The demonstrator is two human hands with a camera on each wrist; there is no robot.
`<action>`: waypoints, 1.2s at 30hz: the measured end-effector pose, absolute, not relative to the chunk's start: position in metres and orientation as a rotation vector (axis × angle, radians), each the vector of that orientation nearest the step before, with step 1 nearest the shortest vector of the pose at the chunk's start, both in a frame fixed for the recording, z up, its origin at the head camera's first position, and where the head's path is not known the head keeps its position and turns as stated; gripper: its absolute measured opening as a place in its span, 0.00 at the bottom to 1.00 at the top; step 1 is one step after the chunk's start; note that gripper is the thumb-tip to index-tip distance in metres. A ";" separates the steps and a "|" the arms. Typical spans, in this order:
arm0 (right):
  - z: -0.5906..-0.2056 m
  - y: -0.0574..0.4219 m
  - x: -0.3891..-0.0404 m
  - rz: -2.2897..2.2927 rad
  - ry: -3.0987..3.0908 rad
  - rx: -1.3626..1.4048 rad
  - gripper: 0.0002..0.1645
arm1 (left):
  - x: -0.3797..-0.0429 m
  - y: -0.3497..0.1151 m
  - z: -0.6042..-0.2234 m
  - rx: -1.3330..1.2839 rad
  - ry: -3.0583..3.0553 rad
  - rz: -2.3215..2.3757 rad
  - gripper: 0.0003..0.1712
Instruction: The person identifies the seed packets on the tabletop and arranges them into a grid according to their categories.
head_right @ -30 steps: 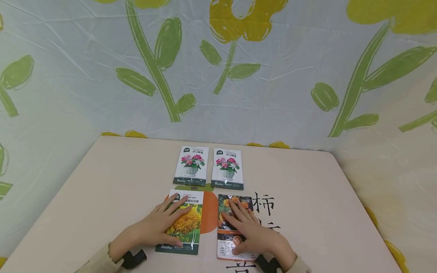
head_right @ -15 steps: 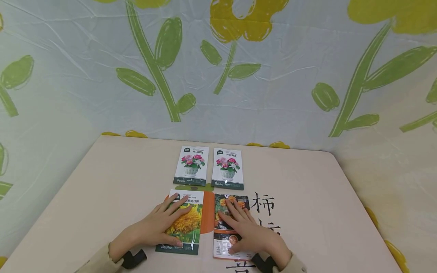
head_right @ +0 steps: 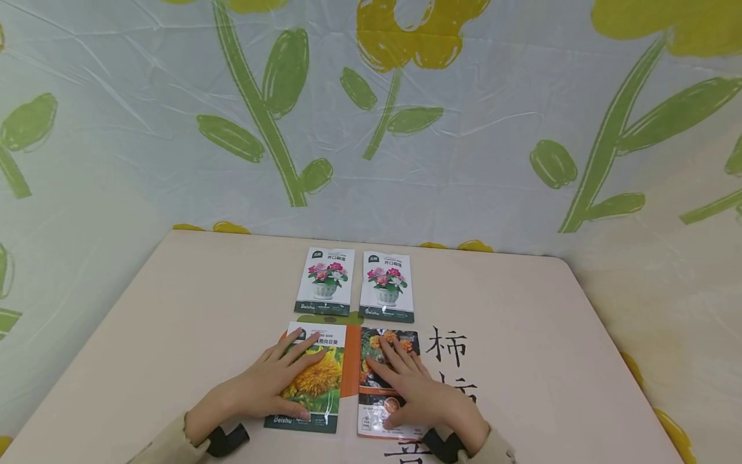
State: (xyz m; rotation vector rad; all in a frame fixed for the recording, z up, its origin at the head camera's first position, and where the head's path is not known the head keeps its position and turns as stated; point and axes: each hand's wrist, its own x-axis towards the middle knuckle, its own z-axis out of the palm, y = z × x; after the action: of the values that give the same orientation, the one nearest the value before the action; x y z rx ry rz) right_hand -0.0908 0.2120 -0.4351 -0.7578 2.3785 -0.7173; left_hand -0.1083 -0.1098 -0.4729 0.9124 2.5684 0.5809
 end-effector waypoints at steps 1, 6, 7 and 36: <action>-0.435 0.211 -0.091 -0.712 2.381 -0.762 0.57 | -0.108 -0.110 -0.473 0.912 2.569 0.582 0.58; -0.431 0.208 -0.092 -0.712 2.383 -0.781 0.57 | -0.108 -0.110 -0.473 0.916 2.569 0.583 0.58; -0.431 0.208 -0.092 -0.714 2.382 -0.784 0.57 | -0.108 -0.110 -0.473 0.916 2.568 0.583 0.58; -0.432 0.204 -0.092 -0.713 2.432 -0.774 0.58 | -0.108 -0.110 -0.471 0.937 2.573 0.592 0.58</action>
State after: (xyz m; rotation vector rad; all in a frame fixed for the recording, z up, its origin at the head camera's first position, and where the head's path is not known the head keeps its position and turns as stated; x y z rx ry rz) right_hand -0.0916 0.2041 -0.4322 -0.7739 2.4323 -0.7130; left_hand -0.1077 -0.1096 -0.4713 0.9372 2.5726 0.5919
